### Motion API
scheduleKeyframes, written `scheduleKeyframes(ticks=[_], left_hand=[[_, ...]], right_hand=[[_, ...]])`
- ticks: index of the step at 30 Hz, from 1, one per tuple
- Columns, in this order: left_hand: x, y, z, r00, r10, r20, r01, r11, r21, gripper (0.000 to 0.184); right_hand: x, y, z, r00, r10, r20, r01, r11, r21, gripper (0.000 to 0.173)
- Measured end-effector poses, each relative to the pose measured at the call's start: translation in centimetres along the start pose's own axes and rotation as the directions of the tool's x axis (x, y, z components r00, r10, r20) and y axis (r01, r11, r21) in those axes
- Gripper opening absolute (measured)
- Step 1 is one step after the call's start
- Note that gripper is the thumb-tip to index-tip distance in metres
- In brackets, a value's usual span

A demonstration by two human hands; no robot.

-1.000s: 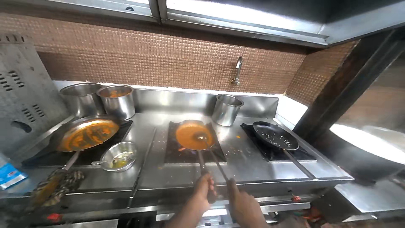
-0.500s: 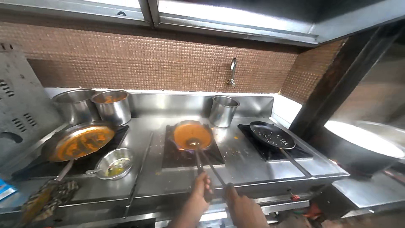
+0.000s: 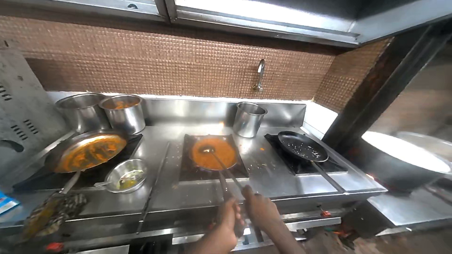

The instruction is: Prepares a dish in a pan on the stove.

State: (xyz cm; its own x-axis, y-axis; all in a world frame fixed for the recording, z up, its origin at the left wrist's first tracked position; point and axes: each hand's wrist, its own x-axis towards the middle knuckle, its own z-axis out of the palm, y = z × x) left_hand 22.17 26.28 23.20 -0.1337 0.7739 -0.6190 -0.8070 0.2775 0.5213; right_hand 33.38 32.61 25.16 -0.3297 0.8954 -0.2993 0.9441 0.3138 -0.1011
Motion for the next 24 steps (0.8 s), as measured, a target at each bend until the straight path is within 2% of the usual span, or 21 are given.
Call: scheduleKeyframes(ticks=[2, 4, 7, 11, 13, 15, 18, 21, 24], left_hand=[[0.2, 0.1, -0.3, 1.0, 0.002, 0.001, -0.002, 1.0, 0.016, 0.033], [2.6, 1.1, -0.9, 0.999, 0.013, 0.034, -0.013, 1.0, -0.004, 0.032], [4.7, 2.0, -1.1, 0.998, 0.01, 0.065, -0.003, 0.994, -0.111, 0.031], [-0.1, 0.5, 0.0, 0.999, -0.03, 0.034, 0.033, 0.997, -0.066, 0.032], [-0.5, 0.2, -0.1, 0.999, -0.026, 0.037, 0.028, 0.998, -0.053, 0.032], [1.8, 0.9, -0.9, 0.999, -0.009, 0.051, 0.012, 0.999, -0.047, 0.031], [4.8, 2.1, -1.4, 0.996, 0.012, 0.085, -0.003, 0.994, -0.11, 0.031], [1.8, 1.0, -0.7, 0.999, -0.018, 0.048, 0.021, 0.997, -0.069, 0.031], [-1.3, 0.1, -0.2, 0.999, -0.029, 0.017, 0.029, 0.999, -0.034, 0.031]], right_hand=[[0.4, 0.1, 1.0, 0.999, 0.047, 0.001, -0.047, 0.999, 0.011, 0.057], [-1.9, 0.6, 1.8, 0.996, 0.085, 0.007, -0.086, 0.996, 0.028, 0.06], [-5.1, 1.1, 1.3, 0.999, 0.03, 0.023, -0.031, 0.998, 0.05, 0.062], [-0.9, 0.2, -0.5, 1.0, 0.009, 0.016, -0.009, 1.0, -0.008, 0.055], [0.2, 0.5, -0.3, 0.999, 0.05, 0.017, -0.05, 0.999, -0.012, 0.056], [-1.7, 1.3, 0.6, 0.996, 0.088, 0.033, -0.088, 0.996, 0.005, 0.059], [-5.1, 2.3, 1.2, 0.999, 0.036, 0.024, -0.036, 0.999, 0.007, 0.063], [-2.9, 1.1, -0.2, 0.999, -0.003, 0.035, 0.004, 1.0, -0.022, 0.058], [0.2, 0.2, -0.3, 0.999, 0.028, 0.03, -0.028, 1.0, -0.01, 0.056]])
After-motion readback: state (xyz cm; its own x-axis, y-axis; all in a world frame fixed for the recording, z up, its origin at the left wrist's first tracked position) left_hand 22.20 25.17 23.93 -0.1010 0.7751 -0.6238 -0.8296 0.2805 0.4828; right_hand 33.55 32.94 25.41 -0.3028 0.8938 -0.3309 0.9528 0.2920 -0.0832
